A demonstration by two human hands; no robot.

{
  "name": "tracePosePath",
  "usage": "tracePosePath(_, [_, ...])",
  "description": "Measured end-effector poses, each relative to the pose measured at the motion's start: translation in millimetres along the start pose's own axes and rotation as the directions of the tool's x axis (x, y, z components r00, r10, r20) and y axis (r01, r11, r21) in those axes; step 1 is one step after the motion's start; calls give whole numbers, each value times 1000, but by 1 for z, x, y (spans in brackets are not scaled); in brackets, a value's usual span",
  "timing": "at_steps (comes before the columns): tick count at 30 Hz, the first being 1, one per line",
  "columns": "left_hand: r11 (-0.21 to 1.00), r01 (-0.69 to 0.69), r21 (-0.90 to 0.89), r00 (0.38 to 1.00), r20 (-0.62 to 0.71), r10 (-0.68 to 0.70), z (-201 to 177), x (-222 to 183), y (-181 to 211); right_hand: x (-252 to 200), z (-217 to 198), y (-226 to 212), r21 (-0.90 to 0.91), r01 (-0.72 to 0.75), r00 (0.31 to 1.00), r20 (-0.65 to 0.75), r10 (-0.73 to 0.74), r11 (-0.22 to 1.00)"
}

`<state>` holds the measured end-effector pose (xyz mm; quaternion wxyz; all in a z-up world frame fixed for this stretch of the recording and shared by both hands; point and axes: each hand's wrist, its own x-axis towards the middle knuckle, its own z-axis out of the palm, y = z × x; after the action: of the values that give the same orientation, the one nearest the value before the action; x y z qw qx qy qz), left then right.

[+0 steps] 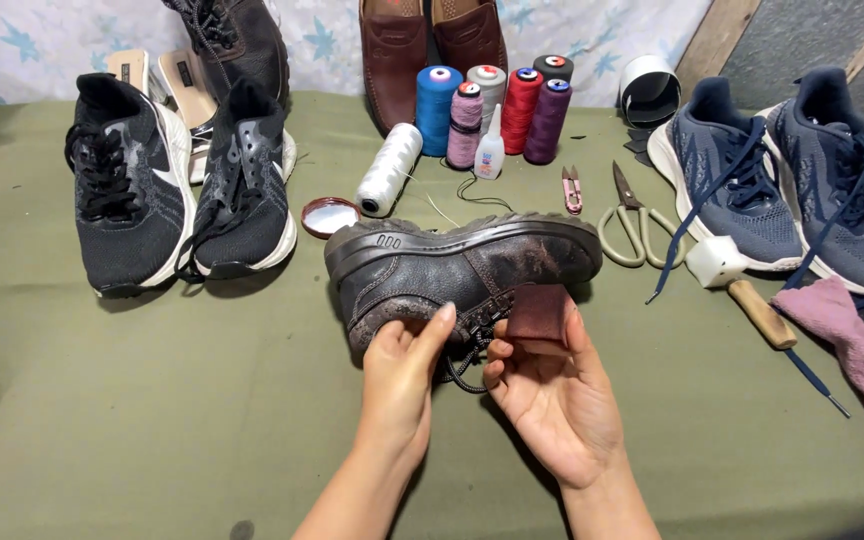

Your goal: Applying polish to a leather shoe using a sponge applicator at a shoe repair station.

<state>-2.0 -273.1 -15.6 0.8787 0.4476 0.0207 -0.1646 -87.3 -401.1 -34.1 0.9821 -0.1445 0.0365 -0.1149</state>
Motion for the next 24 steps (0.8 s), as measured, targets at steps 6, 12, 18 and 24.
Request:
tracePosePath(6, [988,-148,52,983,120,141,-8,49,2,4,0,-8,-138,35,992,-112,-51,990])
tracePosePath(12, [997,48,54,981,183,-57,-25,46,10,32,19,-6,-707,315,901,13,-433,634])
tracePosePath(18, [999,34,1,979,200,-34,-31,56,-2,65,38,-1,-843,464,680,536,-500,-272])
tracePosePath(24, [997,26,67,978,206,-39,-21,43,13,79,23,13,-613,498,497,781,-378,-613])
